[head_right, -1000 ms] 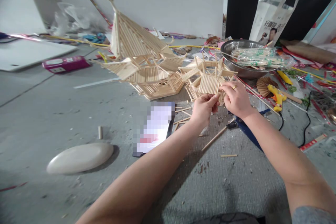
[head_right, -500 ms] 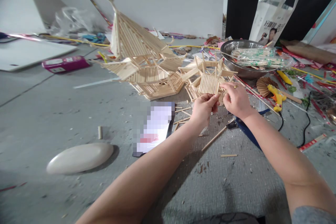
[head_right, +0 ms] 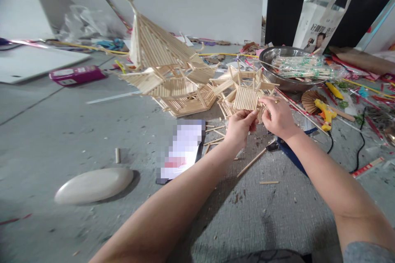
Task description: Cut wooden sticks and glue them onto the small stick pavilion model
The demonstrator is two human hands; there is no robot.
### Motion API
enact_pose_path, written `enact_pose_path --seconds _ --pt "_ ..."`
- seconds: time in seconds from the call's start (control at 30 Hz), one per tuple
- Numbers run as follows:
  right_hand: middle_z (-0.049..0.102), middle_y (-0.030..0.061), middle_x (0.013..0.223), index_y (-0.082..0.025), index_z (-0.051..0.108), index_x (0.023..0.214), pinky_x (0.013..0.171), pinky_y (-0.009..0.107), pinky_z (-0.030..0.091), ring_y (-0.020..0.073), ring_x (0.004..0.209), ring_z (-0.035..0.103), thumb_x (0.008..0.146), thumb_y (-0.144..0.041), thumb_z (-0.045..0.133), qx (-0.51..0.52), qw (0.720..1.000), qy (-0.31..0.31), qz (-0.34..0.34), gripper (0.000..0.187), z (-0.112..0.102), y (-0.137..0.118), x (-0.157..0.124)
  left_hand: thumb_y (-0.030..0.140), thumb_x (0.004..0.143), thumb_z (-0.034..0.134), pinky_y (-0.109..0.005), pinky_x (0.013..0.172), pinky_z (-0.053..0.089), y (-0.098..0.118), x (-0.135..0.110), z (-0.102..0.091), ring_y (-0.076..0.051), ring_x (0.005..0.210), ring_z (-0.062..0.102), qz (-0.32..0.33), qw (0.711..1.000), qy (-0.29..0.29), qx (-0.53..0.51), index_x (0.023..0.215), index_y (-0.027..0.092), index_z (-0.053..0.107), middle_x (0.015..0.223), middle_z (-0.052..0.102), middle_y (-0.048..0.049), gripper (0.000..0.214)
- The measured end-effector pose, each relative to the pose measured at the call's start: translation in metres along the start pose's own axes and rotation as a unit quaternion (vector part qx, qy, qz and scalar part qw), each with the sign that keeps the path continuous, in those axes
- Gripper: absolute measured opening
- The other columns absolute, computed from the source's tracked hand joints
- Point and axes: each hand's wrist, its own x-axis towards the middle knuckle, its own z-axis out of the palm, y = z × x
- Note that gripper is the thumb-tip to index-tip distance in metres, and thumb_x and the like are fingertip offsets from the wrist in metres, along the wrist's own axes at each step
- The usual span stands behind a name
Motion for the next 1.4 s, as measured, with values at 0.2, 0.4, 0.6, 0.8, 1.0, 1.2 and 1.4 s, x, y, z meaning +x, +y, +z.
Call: enact_pose_path --seconds 0.2,0.4,0.6,0.8,1.0,1.2,1.4 --pt "0.065 0.0083 0.096 -0.020 0.052 0.101 0.081 0.039 0.048 0.0222 0.090 0.059 0.067 -0.006 0.044 -0.004 1.000 -0.004 -0.002 0.037 -0.0004 0.0006 -0.0002 0.031 0.068 0.063 -0.018 0.033 0.025 -0.0004 0.0004 0.0002 -0.003 0.031 0.038 0.005 1.000 0.000 -0.001 0.056 0.015 0.048 0.044 0.051 0.0047 0.025" --pt "0.064 0.0090 0.093 -0.018 0.050 0.103 0.077 0.038 0.049 0.0222 0.086 0.059 0.066 -0.007 0.045 -0.015 1.000 0.002 -0.001 0.038 -0.0008 -0.0006 -0.0003 0.031 0.068 0.063 -0.018 0.033 0.025 -0.0006 0.0014 0.0000 -0.003 0.030 0.038 0.008 1.000 -0.005 -0.007 0.056 0.015 0.048 0.044 0.051 0.0049 0.025" --pt "0.064 0.0083 0.095 -0.020 0.049 0.106 0.077 0.039 0.048 0.0230 0.088 0.058 0.067 -0.009 0.045 -0.013 1.000 -0.013 0.016 0.040 0.0002 0.0004 -0.0019 0.033 0.067 0.064 -0.017 0.033 0.025 -0.0006 0.0010 -0.0001 -0.003 0.031 0.038 0.001 1.000 -0.001 -0.002 0.057 0.015 0.049 0.045 0.051 0.0051 0.025" --pt "0.063 0.0083 0.095 -0.020 0.049 0.107 0.079 0.040 0.047 0.0237 0.089 0.058 0.067 -0.010 0.044 -0.013 0.999 -0.019 0.024 0.041 0.0006 0.0014 -0.0022 0.032 0.068 0.064 -0.018 0.034 0.026 -0.0002 0.0013 0.0004 -0.004 0.031 0.038 0.005 1.000 -0.004 -0.009 0.057 0.015 0.049 0.045 0.051 0.0047 0.025" --pt "0.063 0.0086 0.094 -0.019 0.050 0.105 0.078 0.039 0.048 0.0230 0.087 0.058 0.067 -0.009 0.044 -0.019 1.000 -0.008 0.012 0.040 -0.0001 0.0006 -0.0012 0.032 0.068 0.063 -0.018 0.034 0.025 0.0004 0.0007 0.0004 -0.003 0.031 0.038 0.005 1.000 -0.006 -0.002 0.057 0.015 0.049 0.045 0.051 0.0049 0.025" --pt "0.064 0.0085 0.094 -0.020 0.049 0.105 0.078 0.040 0.048 0.0233 0.087 0.058 0.067 -0.009 0.044 -0.016 1.000 -0.013 0.013 0.040 -0.0004 0.0006 -0.0012 0.031 0.068 0.062 -0.018 0.033 0.024 0.0018 0.0003 0.0006 -0.003 0.030 0.038 0.006 1.000 -0.013 -0.011 0.056 0.015 0.049 0.044 0.051 0.0045 0.024" --pt "0.063 0.0092 0.096 -0.019 0.049 0.105 0.078 0.039 0.047 0.0234 0.089 0.057 0.067 -0.009 0.044 -0.017 1.000 -0.020 0.014 0.039 0.0000 0.0015 -0.0020 0.032 0.068 0.063 -0.018 0.034 0.026 0.0000 0.0016 0.0000 -0.004 0.031 0.039 0.007 1.000 -0.014 -0.011 0.057 0.015 0.049 0.045 0.052 0.0042 0.025"
